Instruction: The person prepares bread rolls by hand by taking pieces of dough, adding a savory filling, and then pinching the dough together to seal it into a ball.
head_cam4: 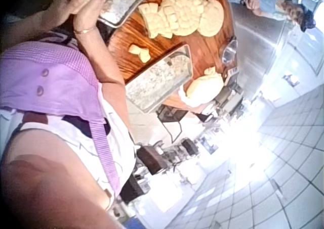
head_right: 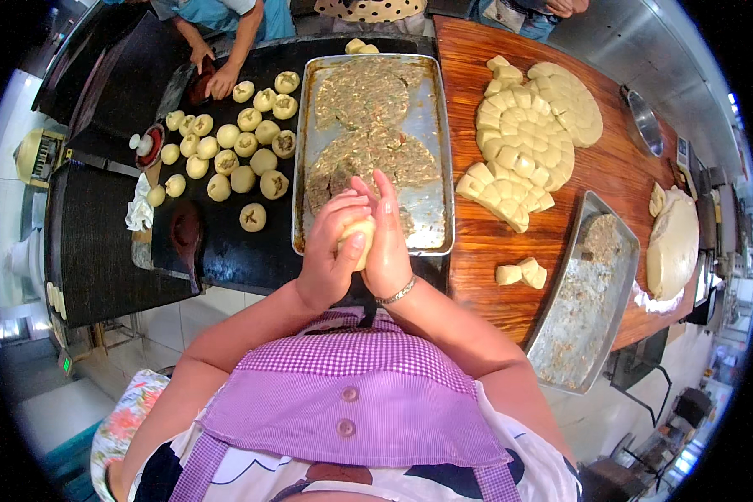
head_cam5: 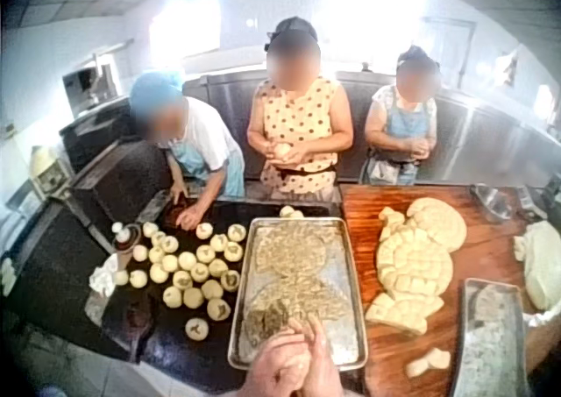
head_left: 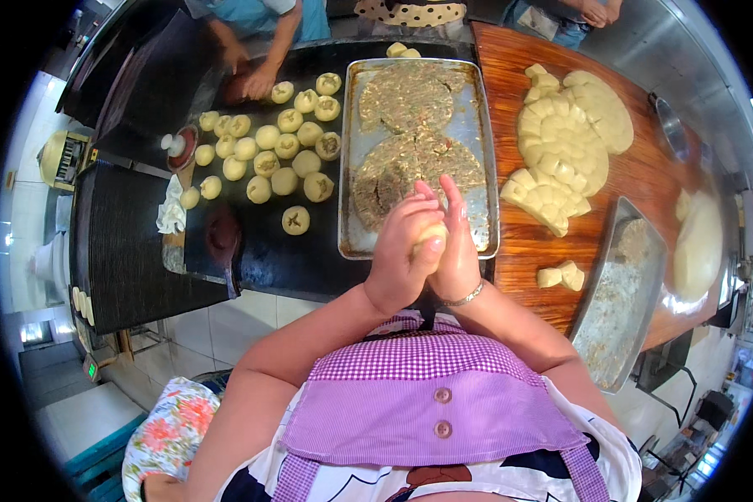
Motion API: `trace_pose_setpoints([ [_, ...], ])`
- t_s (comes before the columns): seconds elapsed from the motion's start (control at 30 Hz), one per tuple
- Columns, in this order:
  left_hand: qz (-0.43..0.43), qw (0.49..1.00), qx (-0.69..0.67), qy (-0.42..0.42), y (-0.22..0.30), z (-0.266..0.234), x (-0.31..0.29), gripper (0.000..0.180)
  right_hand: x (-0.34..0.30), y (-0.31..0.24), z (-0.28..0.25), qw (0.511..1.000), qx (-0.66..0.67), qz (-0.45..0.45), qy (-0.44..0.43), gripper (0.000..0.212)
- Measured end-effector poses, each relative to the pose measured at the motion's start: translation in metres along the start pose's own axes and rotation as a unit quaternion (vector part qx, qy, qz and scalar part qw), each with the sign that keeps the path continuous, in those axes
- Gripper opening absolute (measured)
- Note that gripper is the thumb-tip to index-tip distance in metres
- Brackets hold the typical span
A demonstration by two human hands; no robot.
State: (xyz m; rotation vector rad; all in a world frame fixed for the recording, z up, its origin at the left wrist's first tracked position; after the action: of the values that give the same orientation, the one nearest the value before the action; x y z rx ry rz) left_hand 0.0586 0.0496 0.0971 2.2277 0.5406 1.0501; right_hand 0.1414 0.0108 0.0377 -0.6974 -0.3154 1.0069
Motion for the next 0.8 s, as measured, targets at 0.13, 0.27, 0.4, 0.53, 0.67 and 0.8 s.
trace_pose_setpoints([
  [0.13,0.076,0.997,-0.01,-0.033,0.003,-0.018,0.004,0.02,-0.006,0.028,0.009,0.981,0.109,0.154,-0.036,0.066],
  [0.27,0.174,0.967,-0.02,-0.183,0.011,-0.016,0.007,0.045,-0.007,0.047,0.007,0.931,0.208,0.299,0.005,0.067],
  [0.4,-0.002,0.966,0.245,-0.086,-0.023,-0.028,-0.006,0.088,-0.003,0.057,0.006,0.953,0.133,0.261,0.081,0.061],
  [0.53,-0.013,0.99,0.112,-0.081,-0.019,-0.025,-0.018,0.049,-0.012,0.062,0.013,0.98,0.047,0.191,-0.013,0.058],
  [0.67,-0.044,0.998,0.038,0.007,-0.041,-0.04,-0.037,0.021,-0.023,0.094,0.012,0.952,0.158,0.256,0.051,0.06],
  [0.8,-0.283,0.93,-0.23,0.051,-0.103,-0.043,-0.076,0.022,-0.023,0.112,0.014,0.944,0.038,0.325,-0.035,0.072],
])
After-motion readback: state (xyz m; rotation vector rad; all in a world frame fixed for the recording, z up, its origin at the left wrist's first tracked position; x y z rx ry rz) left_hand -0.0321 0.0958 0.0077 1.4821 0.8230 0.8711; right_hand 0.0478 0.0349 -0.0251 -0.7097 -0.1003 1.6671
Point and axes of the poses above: each hand's wrist, its own x-axis towards the middle knuckle, its own z-axis out of the palm, y = z × x, the point moved 9 cm from there along x, towards the middle knuckle, and after that the axes turned 15 degrees about x, right-handed, at the moved point
